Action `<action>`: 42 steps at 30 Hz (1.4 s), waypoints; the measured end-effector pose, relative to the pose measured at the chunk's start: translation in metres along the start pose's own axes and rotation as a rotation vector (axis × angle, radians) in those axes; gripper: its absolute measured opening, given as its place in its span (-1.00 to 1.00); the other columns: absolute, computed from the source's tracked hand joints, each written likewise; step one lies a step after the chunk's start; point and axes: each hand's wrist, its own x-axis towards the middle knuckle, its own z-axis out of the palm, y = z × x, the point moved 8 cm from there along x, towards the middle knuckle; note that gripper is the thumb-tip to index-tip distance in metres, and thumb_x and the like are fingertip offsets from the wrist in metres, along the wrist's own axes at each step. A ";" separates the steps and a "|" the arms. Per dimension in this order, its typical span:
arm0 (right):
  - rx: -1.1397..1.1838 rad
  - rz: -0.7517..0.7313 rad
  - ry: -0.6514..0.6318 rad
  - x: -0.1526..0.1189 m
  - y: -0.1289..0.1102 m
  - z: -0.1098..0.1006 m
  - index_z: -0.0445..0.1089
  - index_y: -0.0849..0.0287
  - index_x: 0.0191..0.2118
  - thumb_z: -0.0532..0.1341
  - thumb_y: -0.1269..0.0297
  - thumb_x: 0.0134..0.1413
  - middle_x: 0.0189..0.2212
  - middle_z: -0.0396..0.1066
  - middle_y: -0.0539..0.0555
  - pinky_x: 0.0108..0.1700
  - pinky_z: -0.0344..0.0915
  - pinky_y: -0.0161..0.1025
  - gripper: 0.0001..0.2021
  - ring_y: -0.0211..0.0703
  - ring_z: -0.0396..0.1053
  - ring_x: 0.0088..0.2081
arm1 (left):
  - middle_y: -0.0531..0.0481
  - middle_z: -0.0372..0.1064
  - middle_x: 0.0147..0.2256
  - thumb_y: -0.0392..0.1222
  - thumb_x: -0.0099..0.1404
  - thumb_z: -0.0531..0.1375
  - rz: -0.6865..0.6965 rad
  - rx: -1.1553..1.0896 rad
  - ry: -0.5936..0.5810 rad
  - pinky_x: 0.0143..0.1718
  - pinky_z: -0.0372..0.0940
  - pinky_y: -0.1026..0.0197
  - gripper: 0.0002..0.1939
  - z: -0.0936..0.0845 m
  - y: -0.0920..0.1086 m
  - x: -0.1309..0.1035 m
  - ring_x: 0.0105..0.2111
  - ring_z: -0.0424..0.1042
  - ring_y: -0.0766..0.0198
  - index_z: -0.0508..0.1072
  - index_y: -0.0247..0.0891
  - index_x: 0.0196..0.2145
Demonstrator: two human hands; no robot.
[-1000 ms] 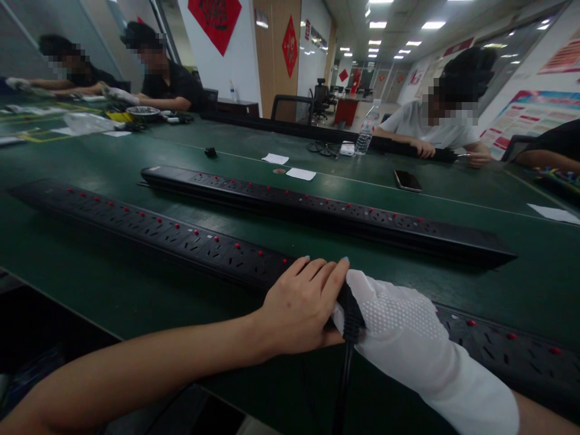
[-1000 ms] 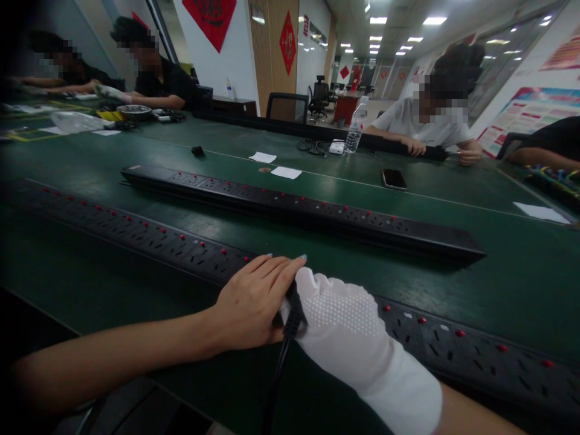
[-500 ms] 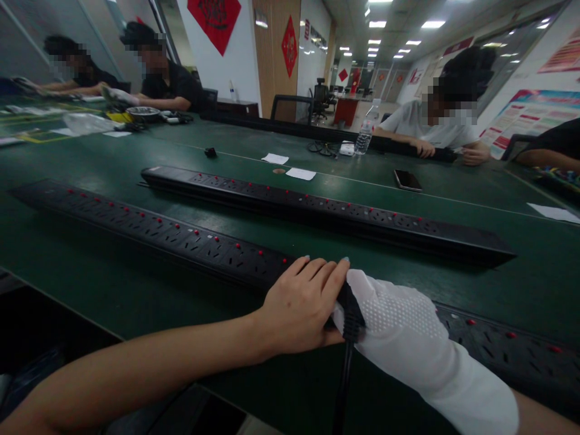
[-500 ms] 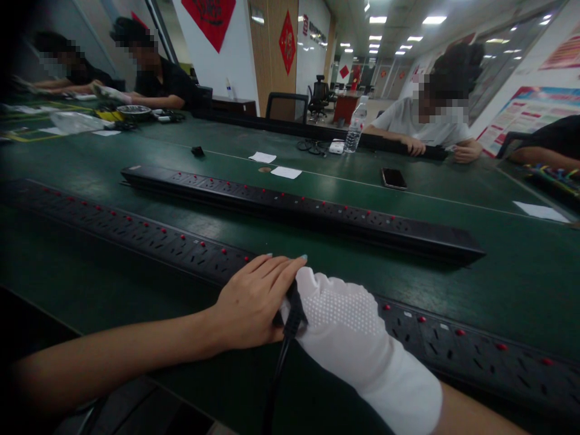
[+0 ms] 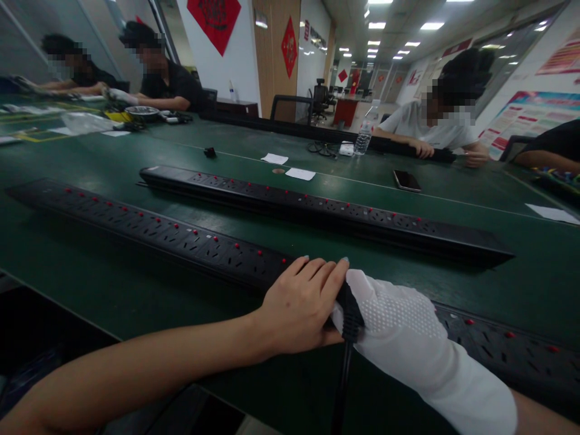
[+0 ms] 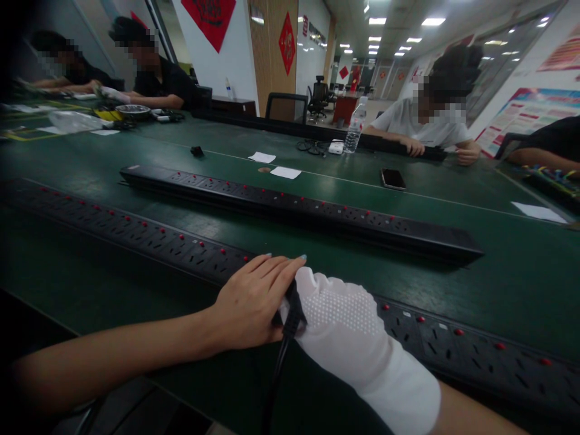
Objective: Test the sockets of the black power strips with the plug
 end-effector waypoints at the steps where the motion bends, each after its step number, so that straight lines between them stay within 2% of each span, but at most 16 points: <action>1: 0.005 -0.002 -0.008 0.000 0.000 0.001 0.30 0.26 -0.17 -0.03 0.30 0.02 -0.38 0.42 0.19 -0.36 0.36 -0.11 -0.71 0.00 0.43 -0.37 | -0.25 0.24 0.01 0.17 0.13 0.04 0.000 0.001 0.000 0.02 0.11 -0.01 -0.21 0.000 0.000 0.000 -0.02 0.24 0.03 0.06 -0.52 0.14; 6: -0.002 0.005 -0.020 0.000 0.001 0.003 0.29 0.25 -0.14 -0.02 0.30 0.01 -0.38 0.42 0.18 -0.37 0.36 -0.11 -0.70 -0.01 0.42 -0.39 | -0.24 0.23 0.02 0.17 0.14 0.04 -0.002 0.007 -0.010 0.02 0.10 -0.01 -0.20 0.001 0.000 0.000 -0.03 0.23 0.03 0.05 -0.52 0.14; 14: -0.018 -0.024 0.065 -0.004 0.001 0.000 0.29 0.26 -0.17 -0.05 0.30 0.02 -0.38 0.42 0.22 -0.36 0.37 -0.08 -0.70 0.03 0.44 -0.36 | -0.24 0.23 0.02 0.15 0.14 0.03 0.001 0.011 -0.007 0.02 0.11 -0.01 -0.21 0.001 0.000 0.000 -0.02 0.23 0.03 0.05 -0.52 0.15; 20: 0.007 -0.013 0.008 -0.001 0.000 0.000 0.30 0.27 -0.19 -0.03 0.31 0.01 -0.38 0.42 0.22 -0.36 0.37 -0.09 -0.71 0.02 0.44 -0.35 | -0.25 0.24 0.01 0.17 0.14 0.03 0.003 0.004 -0.001 0.02 0.11 -0.01 -0.20 0.001 0.000 0.000 -0.03 0.23 0.03 0.05 -0.52 0.14; 42: 0.014 0.006 -0.016 0.000 0.002 0.002 0.30 0.25 -0.17 -0.02 0.29 0.00 -0.36 0.42 0.21 -0.32 0.36 -0.11 -0.70 0.00 0.43 -0.33 | -0.24 0.24 0.02 0.16 0.14 0.03 -0.001 0.009 0.001 0.02 0.11 -0.01 -0.21 0.000 0.000 0.000 -0.02 0.23 0.03 0.06 -0.52 0.14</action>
